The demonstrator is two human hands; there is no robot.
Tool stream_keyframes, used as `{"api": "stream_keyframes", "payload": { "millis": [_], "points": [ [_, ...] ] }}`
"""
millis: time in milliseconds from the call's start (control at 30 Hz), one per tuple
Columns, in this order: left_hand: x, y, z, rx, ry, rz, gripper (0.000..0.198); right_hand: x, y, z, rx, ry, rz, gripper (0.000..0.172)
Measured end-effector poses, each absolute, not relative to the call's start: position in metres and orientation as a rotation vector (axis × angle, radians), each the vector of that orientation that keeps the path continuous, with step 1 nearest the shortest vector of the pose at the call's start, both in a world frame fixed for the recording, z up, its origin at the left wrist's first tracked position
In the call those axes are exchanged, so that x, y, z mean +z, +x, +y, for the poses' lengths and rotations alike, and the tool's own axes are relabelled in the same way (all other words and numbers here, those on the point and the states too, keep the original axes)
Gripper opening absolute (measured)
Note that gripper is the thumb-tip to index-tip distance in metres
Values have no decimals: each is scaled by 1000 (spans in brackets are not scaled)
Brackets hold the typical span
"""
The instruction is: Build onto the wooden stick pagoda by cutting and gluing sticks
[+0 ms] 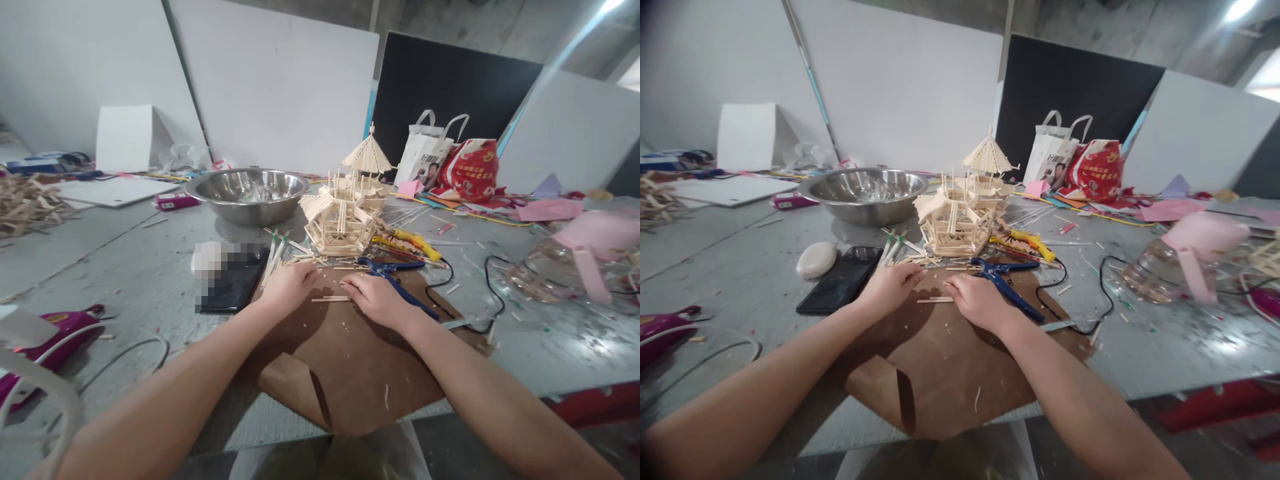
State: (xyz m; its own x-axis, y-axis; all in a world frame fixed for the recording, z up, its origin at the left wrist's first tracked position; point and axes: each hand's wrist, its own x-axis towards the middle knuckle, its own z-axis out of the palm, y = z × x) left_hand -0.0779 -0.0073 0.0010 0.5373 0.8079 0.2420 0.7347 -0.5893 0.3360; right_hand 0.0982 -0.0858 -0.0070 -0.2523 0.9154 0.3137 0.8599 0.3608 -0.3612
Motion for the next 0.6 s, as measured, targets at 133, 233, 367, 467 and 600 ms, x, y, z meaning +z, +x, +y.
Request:
{"api": "stream_keyframes", "payload": {
  "millis": [133, 233, 367, 467, 600],
  "points": [
    [-3, -78, -7, 406, 2719, 1384, 29, -11, 89, -86, 66, -1498, -2217, 29],
    [-3, -78, -8, 347, 2739, 1411, 30, -14, 84, -85, -18, -1490, -2264, 27],
    [-3, -77, -10, 310, 2736, 1440, 32, -18, 81, -82, -102, -1532, -2360, 24],
    [-3, -76, -11, 291, 2735, 1456, 32, -18, 81, -82, -135, -1567, -2403, 23],
    [-4, -76, -12, 276, 2752, 1457, 31, -16, 81, -83, -145, -1595, -2407, 22]
  ]
}}
